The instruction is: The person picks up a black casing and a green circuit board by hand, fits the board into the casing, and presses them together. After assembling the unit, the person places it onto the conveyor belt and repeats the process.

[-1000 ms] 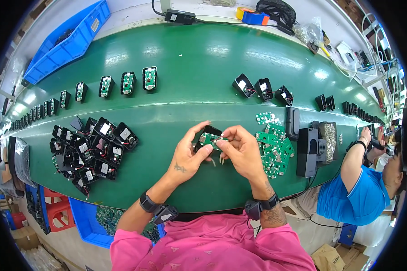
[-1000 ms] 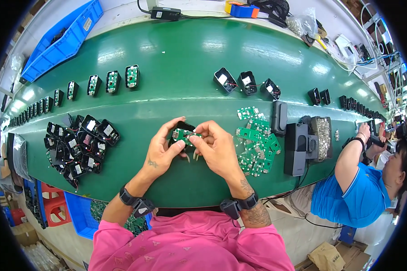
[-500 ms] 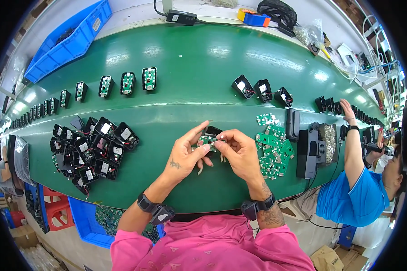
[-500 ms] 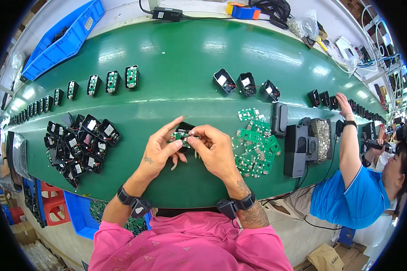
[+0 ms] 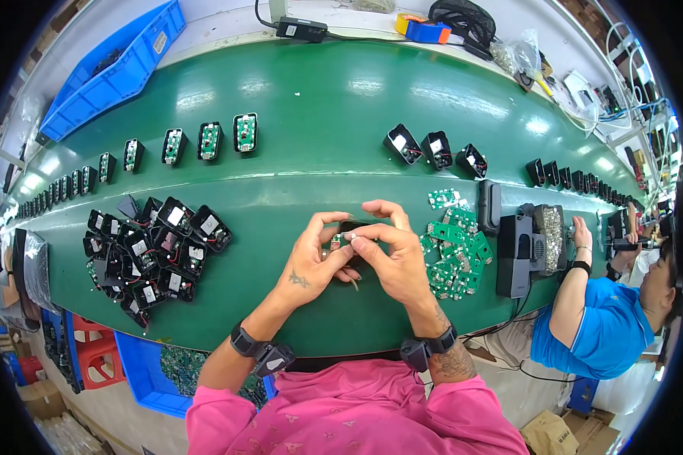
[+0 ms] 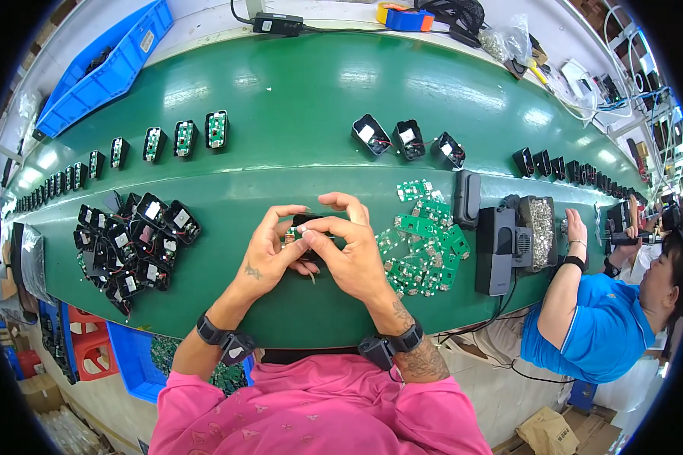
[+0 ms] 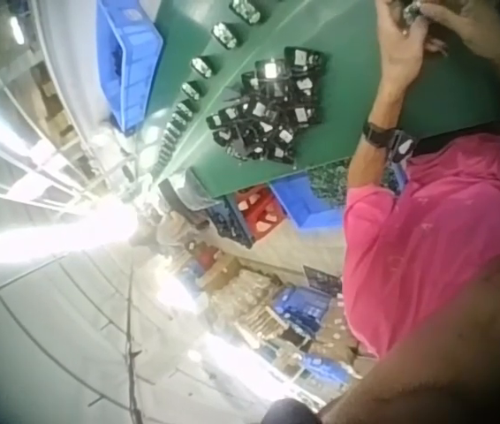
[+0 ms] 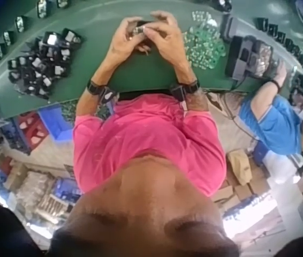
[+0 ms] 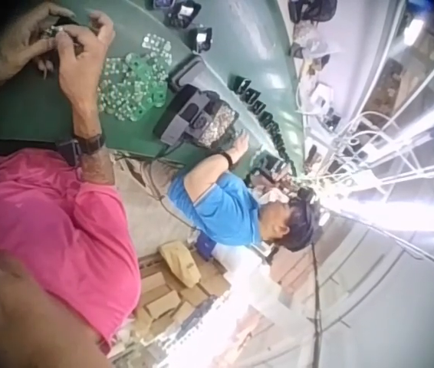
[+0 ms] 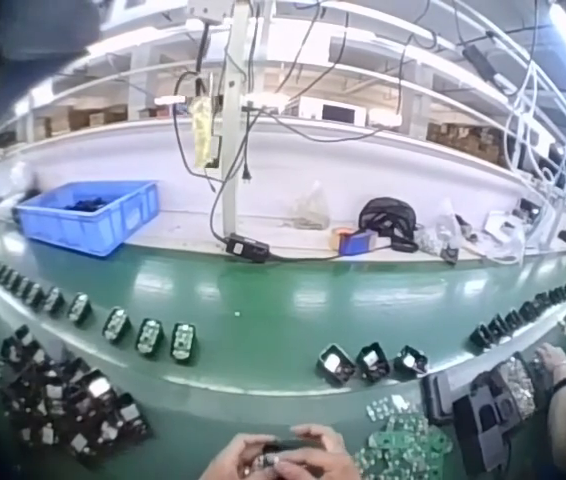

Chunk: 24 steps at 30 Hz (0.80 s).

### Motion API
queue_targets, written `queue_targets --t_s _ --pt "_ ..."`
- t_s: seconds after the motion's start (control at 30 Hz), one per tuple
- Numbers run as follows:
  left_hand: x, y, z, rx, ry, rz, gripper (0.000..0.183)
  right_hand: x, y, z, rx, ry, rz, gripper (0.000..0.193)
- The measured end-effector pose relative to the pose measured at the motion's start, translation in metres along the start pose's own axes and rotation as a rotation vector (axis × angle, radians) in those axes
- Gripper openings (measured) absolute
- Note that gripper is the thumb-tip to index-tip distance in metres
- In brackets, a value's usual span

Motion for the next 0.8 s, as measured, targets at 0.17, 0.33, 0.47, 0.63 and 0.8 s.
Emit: queue_targets --t_s 0.17,0.33,0.47,0.63,0.8 --pt "-0.001 -0.001 0.001 -0.036 0.087 0.020 0.053 -0.001 -0.012 0.001 -0.080 0.094 0.027 0.009" --pt "-0.005 0.005 -0.002 0.013 0.223 0.208 0.049 0.001 -0.033 0.000 -0.440 0.100 -0.272 0.009" --pt "-0.007 0.010 -0.004 -0.019 0.208 0.157 0.049 0.006 -0.017 0.001 -0.218 0.036 -0.161 0.004" --pt "-0.010 0.015 -0.002 0.074 0.193 0.156 0.046 0.013 -0.017 -0.001 -0.110 -0.114 -0.105 0.006" --pt "-0.010 0.016 -0.002 0.140 0.163 0.210 0.047 0.016 -0.018 -0.004 -0.118 -0.242 -0.097 0.005"
Point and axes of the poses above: each hand's wrist, its own x-axis towards the middle knuckle, its own z-axis out of the palm, y = z × x, the point moved 6 cm from there along x, towards the middle knuckle, and after that the axes turned 9 degrees about -z, right-handed, at the moved point
